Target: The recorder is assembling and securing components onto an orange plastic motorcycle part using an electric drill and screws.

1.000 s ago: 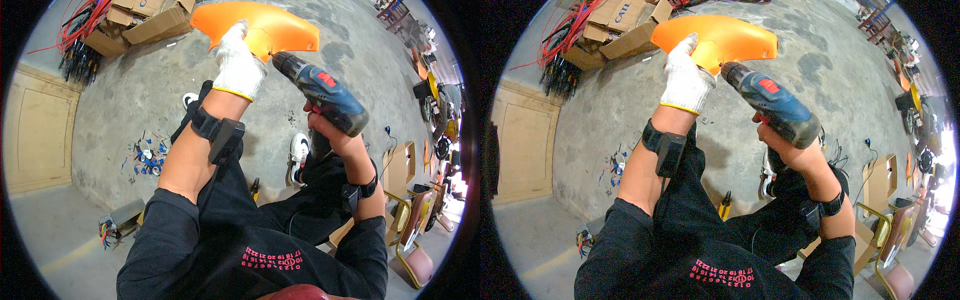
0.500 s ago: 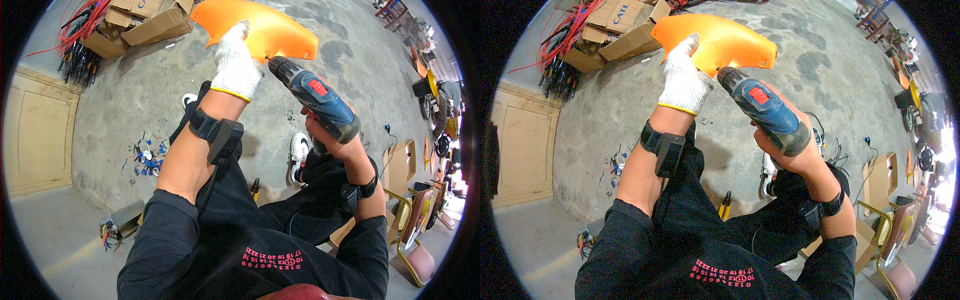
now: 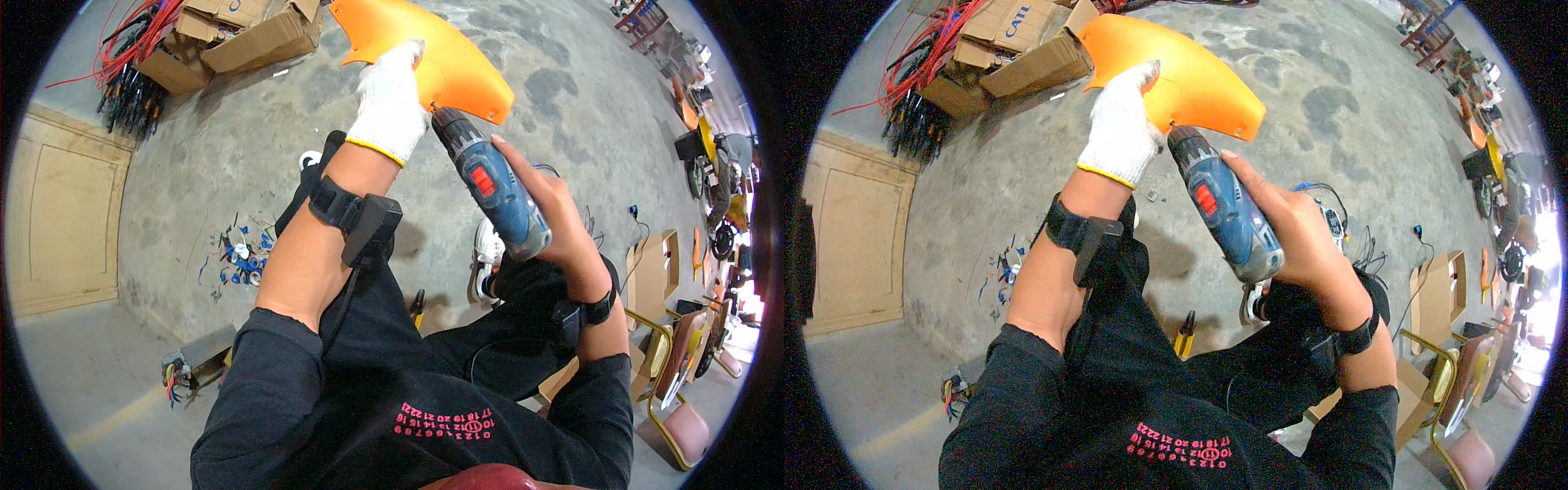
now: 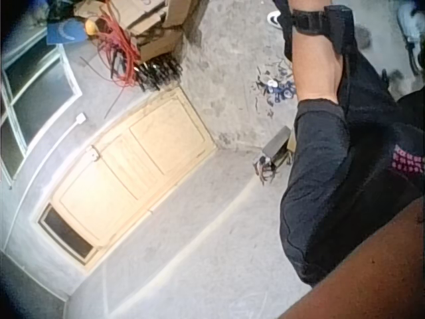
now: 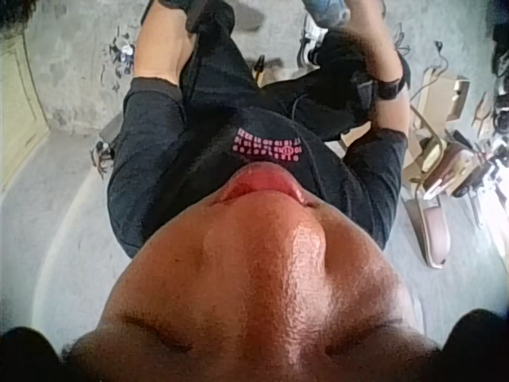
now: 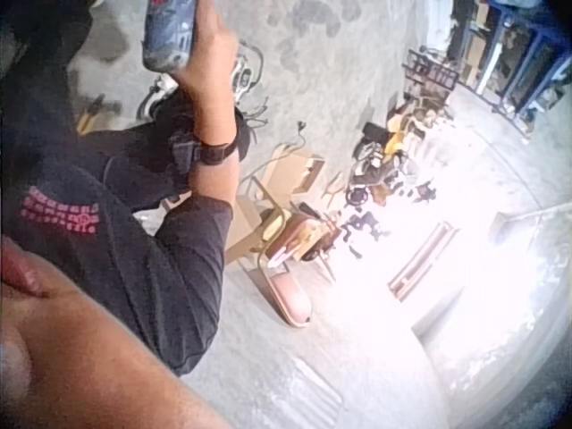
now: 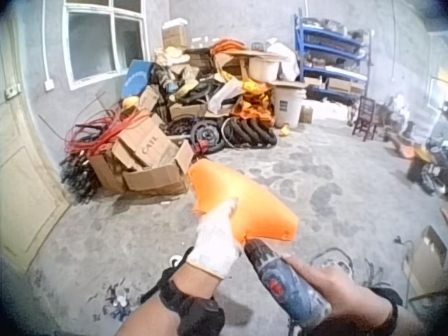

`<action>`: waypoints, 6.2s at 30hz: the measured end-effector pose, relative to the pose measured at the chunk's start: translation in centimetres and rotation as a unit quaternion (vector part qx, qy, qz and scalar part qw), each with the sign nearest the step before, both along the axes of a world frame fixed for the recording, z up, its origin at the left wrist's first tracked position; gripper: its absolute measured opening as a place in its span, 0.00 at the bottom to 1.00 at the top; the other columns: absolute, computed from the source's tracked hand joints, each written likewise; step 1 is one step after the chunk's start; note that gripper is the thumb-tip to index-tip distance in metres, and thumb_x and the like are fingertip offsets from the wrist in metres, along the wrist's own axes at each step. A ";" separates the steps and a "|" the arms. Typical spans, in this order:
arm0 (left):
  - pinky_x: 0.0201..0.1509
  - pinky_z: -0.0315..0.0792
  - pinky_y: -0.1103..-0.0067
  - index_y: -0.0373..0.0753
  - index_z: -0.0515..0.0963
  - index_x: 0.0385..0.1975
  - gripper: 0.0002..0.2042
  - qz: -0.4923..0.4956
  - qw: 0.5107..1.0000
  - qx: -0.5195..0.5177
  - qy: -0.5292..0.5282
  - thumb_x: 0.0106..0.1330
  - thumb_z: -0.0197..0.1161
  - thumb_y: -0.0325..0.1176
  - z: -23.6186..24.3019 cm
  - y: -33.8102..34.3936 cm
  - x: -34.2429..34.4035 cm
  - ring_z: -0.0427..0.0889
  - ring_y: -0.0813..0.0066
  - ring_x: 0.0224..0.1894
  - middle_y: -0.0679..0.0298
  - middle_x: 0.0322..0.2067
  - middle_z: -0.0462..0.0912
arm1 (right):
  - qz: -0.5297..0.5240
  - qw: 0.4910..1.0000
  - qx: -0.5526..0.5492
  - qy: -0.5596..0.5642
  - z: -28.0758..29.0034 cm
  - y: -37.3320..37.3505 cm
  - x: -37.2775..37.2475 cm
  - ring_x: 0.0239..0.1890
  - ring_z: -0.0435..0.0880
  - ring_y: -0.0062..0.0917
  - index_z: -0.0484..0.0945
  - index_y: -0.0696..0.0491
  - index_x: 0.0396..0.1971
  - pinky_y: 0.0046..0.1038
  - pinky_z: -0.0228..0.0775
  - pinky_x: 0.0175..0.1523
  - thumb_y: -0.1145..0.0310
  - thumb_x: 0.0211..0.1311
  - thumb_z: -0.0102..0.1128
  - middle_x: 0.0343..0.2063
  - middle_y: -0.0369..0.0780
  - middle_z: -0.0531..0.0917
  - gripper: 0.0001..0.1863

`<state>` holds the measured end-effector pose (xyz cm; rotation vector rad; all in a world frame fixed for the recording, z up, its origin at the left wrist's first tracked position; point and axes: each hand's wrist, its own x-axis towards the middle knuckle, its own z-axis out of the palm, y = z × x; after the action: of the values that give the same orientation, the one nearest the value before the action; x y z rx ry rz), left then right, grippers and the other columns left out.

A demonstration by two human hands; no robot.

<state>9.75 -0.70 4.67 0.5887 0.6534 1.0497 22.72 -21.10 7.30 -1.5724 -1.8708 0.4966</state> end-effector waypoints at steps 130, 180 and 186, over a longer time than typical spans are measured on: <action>0.47 0.71 0.78 0.34 0.78 0.49 0.21 -0.508 0.680 0.375 0.372 0.64 0.63 0.44 0.5 -7.6 0.5 0.77 0.79 0.38 0.64 0.37 0.83 | -0.047 0.993 -0.109 -0.010 -0.1 1.6 7.5 0.37 0.85 0.38 0.80 0.56 0.38 0.34 0.75 0.43 0.70 0.55 0.68 0.32 0.45 0.86 0.11; 0.45 0.73 0.79 0.30 0.81 0.43 0.18 -0.489 0.757 0.307 0.307 0.69 0.59 0.41 1.0 -7.0 -1.7 0.78 0.82 0.37 0.66 0.34 0.84 | -0.017 0.999 -0.024 -0.046 -0.8 2.9 5.5 0.37 0.83 0.26 0.79 0.58 0.44 0.27 0.74 0.46 0.63 0.72 0.54 0.32 0.41 0.84 0.14; 0.44 0.73 0.80 0.29 0.81 0.42 0.17 -0.480 0.753 0.322 0.314 0.68 0.60 0.39 1.7 -7.6 -1.3 0.78 0.81 0.37 0.65 0.33 0.84 | -0.033 0.988 -0.148 -0.021 0.4 2.7 4.9 0.26 0.74 0.26 0.80 0.60 0.36 0.29 0.70 0.36 0.58 0.70 0.56 0.22 0.42 0.79 0.17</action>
<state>8.41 -8.35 6.37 1.7187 0.4196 0.0108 27.61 -18.41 7.70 -1.8417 -1.8333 0.7447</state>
